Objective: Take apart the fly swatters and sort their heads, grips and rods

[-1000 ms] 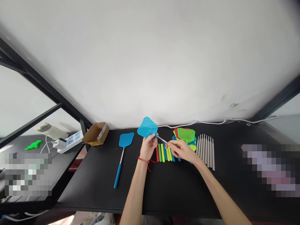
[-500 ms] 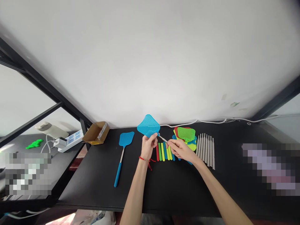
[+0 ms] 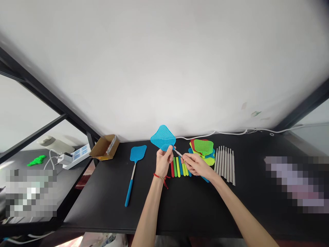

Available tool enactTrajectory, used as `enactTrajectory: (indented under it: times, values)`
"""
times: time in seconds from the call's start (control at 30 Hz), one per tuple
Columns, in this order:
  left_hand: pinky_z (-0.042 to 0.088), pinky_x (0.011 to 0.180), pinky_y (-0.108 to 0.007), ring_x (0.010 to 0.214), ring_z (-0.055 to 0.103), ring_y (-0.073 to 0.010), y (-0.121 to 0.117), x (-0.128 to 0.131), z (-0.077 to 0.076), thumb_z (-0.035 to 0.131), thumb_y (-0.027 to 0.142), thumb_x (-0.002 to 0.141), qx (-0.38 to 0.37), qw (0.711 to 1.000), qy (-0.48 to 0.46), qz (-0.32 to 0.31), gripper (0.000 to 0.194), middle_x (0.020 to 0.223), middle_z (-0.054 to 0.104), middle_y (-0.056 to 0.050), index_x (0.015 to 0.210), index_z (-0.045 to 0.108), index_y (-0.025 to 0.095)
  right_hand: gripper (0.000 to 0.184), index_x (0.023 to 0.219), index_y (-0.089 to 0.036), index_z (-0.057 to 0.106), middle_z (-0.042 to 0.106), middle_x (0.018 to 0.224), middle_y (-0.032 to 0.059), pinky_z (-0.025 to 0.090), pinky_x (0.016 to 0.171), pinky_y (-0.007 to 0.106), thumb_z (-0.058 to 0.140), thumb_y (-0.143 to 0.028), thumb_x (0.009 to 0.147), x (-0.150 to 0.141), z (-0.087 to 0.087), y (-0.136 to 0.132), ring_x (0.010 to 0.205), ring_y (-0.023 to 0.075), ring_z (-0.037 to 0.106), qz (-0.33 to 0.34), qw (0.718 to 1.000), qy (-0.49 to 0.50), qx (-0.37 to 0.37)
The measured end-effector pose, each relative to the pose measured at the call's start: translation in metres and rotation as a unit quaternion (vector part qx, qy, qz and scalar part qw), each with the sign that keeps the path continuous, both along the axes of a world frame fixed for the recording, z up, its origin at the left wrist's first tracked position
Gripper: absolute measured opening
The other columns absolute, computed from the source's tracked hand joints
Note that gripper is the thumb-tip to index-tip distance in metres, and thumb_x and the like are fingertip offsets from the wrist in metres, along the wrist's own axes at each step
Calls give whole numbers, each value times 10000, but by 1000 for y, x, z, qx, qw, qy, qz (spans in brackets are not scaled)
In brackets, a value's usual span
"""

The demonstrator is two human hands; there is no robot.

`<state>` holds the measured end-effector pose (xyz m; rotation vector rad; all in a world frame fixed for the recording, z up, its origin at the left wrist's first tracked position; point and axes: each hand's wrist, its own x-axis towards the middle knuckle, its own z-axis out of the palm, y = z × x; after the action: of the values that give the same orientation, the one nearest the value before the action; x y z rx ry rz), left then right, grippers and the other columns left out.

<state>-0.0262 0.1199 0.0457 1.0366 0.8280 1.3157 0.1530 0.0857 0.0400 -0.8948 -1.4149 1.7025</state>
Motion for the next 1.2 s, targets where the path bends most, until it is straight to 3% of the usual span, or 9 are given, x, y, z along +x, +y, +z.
enactTrajectory:
  times: [0.27, 0.67, 0.93, 1.1, 1.2]
  values:
    - [224, 470, -230, 434, 259, -35, -1, 1, -1, 707, 496, 881, -1, 999, -15, -30, 367, 464, 373, 79, 865, 688, 130, 385, 874, -200, 533, 260, 534, -124, 141, 318, 163, 473, -556, 1010, -4, -1, -2, 365, 35, 147, 13, 998, 54, -21]
    - [215, 459, -234, 422, 274, -20, -2, 2, -3, 728, 513, 856, 5, 999, -26, -34, 381, 567, 525, 35, 856, 662, 137, 380, 879, -196, 534, 260, 532, -128, 139, 305, 155, 508, -556, 998, -7, -2, -2, 342, 27, 151, 38, 992, 109, -51]
    - [214, 445, -233, 423, 320, 2, -2, 1, -4, 744, 473, 850, 11, 998, -44, -31, 348, 837, 689, -48, 887, 661, 137, 376, 894, -190, 551, 258, 533, -128, 147, 305, 150, 536, -554, 987, -7, 4, -5, 346, 24, 142, 39, 990, 109, -85]
    - [228, 437, -228, 410, 321, 3, -1, 1, -2, 728, 480, 864, -1, 998, -50, -40, 361, 797, 680, -48, 909, 674, 126, 374, 916, -191, 561, 235, 519, -135, 131, 303, 151, 556, -560, 974, -9, 2, -4, 349, 27, 115, 42, 986, 118, -111]
    - [227, 429, -214, 424, 341, -19, 0, -1, -2, 738, 520, 840, -23, 997, -53, -51, 410, 640, 592, -1, 930, 683, 123, 381, 932, -188, 569, 256, 504, -134, 137, 302, 155, 558, -568, 970, -9, 2, -2, 343, 31, 127, 40, 986, 114, -113]
